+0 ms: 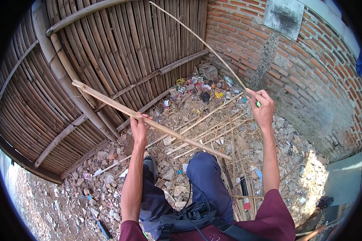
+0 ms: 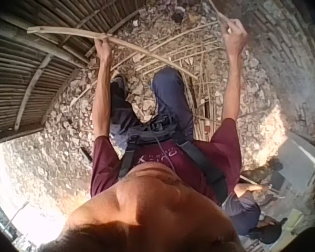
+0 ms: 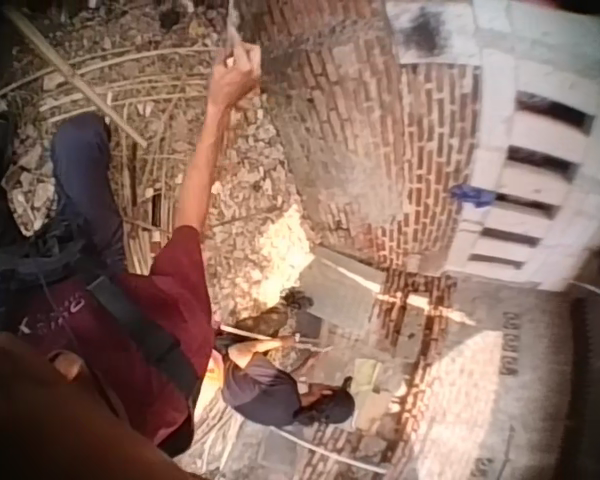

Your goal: The person uses a knife to shave and smooth several thin strips of bamboo, then uses a larger machete-like blade to trim and split a larger bamboo piece while sitting on the ground.

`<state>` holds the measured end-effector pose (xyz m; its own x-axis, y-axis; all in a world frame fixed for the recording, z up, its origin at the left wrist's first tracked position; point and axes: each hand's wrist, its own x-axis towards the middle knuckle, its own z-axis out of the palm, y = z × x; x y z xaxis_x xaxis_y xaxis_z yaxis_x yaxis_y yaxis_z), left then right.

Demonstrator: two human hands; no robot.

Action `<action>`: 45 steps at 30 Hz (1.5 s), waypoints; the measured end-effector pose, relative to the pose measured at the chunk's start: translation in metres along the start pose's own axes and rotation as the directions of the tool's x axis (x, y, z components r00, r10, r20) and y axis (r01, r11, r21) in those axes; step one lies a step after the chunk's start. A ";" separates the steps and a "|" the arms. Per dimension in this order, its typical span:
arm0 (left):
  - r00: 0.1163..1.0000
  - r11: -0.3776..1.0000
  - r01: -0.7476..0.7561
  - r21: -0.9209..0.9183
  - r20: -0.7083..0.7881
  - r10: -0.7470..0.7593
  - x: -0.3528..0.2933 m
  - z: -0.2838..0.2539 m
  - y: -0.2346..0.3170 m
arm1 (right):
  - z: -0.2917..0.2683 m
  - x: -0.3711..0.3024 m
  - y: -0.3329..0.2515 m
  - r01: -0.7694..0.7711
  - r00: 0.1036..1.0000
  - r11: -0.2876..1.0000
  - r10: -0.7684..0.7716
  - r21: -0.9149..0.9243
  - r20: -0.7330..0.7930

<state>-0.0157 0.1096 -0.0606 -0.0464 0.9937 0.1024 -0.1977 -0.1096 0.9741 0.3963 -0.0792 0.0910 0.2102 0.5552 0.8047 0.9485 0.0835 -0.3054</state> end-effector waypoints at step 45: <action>0.957 0.941 -0.289 -0.178 -0.027 0.289 -0.079 0.003 0.114 | 0.137 -0.018 -0.055 -0.143 0.801 0.914 -0.119 0.381 0.586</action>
<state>-0.0321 0.0184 0.0431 -0.1279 0.9185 0.3743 -0.3467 -0.3950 0.8508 0.3081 0.0192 0.0234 -0.0827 0.9201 0.3828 0.7463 0.3118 -0.5880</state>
